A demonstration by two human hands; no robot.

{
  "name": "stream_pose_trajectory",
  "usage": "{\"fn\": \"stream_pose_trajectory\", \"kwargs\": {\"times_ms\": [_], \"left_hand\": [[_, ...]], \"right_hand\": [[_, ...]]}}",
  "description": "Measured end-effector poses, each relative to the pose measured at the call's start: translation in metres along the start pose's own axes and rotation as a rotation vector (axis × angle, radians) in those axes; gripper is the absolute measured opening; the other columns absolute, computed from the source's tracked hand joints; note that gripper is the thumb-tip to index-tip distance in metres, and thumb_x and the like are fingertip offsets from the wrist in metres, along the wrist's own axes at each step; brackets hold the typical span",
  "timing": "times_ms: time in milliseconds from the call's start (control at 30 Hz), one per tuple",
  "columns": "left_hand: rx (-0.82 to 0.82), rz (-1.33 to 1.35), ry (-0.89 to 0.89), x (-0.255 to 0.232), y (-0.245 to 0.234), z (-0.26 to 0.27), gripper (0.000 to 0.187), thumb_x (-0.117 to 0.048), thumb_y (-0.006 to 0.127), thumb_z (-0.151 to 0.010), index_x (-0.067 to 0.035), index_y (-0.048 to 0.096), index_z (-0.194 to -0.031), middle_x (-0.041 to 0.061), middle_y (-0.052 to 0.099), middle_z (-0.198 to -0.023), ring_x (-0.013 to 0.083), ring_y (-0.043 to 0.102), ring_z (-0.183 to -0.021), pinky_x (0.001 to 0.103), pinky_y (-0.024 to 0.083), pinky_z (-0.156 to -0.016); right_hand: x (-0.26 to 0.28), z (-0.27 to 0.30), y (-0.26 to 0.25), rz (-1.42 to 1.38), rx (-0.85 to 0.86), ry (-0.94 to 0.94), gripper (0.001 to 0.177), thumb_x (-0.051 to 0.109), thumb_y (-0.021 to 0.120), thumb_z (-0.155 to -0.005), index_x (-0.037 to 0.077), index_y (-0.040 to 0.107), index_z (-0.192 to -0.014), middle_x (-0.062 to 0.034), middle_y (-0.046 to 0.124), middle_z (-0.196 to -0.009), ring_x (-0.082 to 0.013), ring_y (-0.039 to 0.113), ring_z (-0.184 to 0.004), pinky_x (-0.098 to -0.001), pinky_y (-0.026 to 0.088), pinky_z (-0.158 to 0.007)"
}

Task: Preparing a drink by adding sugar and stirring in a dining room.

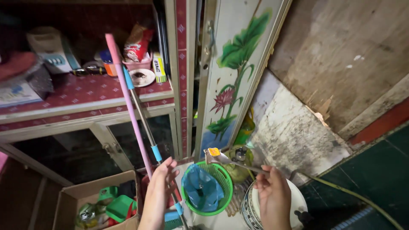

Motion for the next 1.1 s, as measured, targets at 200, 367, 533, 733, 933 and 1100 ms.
{"fn": "stream_pose_trajectory", "kwargs": {"times_ms": [200, 367, 533, 733, 933, 1100], "left_hand": [[-0.045, -0.141, 0.086, 0.102, -0.018, -0.048, 0.054, -0.042, 0.052, -0.098, -0.008, 0.062, -0.139, 0.004, 0.071, -0.133, 0.0156, 0.063, -0.127, 0.033, 0.044, -0.105], [-0.069, -0.203, -0.079, 0.188, -0.042, -0.074, 0.050, -0.042, 0.052, -0.098, -0.013, 0.065, -0.137, 0.001, 0.072, -0.131, 0.0162, 0.062, -0.123, 0.030, 0.045, -0.097], [-0.147, -0.231, -0.214, 0.259, -0.069, -0.096, 0.047, -0.043, 0.048, -0.101, -0.018, 0.064, -0.136, -0.003, 0.072, -0.130, 0.0121, 0.062, -0.121, 0.027, 0.045, -0.091], [-0.112, -0.162, -0.029, 0.369, -0.096, -0.156, 0.044, -0.034, 0.055, -0.102, -0.006, 0.069, -0.133, 0.008, 0.071, -0.122, 0.0164, 0.062, -0.109, 0.027, 0.046, -0.098], [-0.138, -0.301, -0.019, 0.446, -0.113, -0.167, 0.040, -0.029, 0.061, -0.098, -0.008, 0.068, -0.132, 0.004, 0.076, -0.116, 0.0116, 0.065, -0.102, 0.027, 0.049, -0.093], [-0.159, -0.556, -0.158, 0.482, -0.138, -0.155, 0.038, -0.029, 0.060, -0.095, -0.015, 0.069, -0.130, 0.005, 0.080, -0.105, 0.0166, 0.075, -0.091, 0.032, 0.057, -0.083]], "right_hand": [[-0.061, -0.014, -0.028, 0.156, -0.031, 0.000, 0.033, 0.027, 0.053, -0.104, -0.003, 0.063, -0.115, -0.0070, 0.065, -0.091, -0.0160, 0.059, -0.080, -0.0339, 0.049, -0.070], [-0.145, -0.020, -0.064, 0.352, -0.002, 0.021, 0.040, 0.031, 0.053, -0.104, -0.002, 0.064, -0.124, -0.0107, 0.071, -0.095, -0.0150, 0.062, -0.078, -0.0309, 0.051, -0.074], [-0.233, -0.044, -0.109, 0.565, 0.057, 0.028, 0.042, 0.029, 0.054, -0.103, 0.000, 0.065, -0.131, -0.0109, 0.075, -0.104, -0.0122, 0.062, -0.078, -0.0278, 0.054, -0.078], [-0.317, -0.069, -0.145, 0.729, 0.108, -0.031, 0.034, 0.021, 0.057, -0.102, 0.006, 0.069, -0.130, -0.0087, 0.078, -0.107, -0.0118, 0.062, -0.076, -0.0265, 0.054, -0.075], [-0.367, -0.076, -0.161, 0.913, 0.236, -0.234, 0.030, 0.016, 0.056, -0.102, 0.009, 0.073, -0.125, -0.0091, 0.079, -0.106, -0.0103, 0.069, -0.078, -0.0258, 0.058, -0.071], [-0.379, -0.088, -0.160, 0.996, 0.241, -0.276, 0.027, 0.017, 0.060, -0.100, 0.011, 0.075, -0.122, -0.0084, 0.080, -0.101, -0.0103, 0.070, -0.073, -0.0253, 0.057, -0.064]]}}
Point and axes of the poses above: each hand's wrist, its own z-axis away from the middle knuckle, its own y-axis out of the palm, x = y × z, the point moved 5 cm from there along -z, towards the middle knuckle
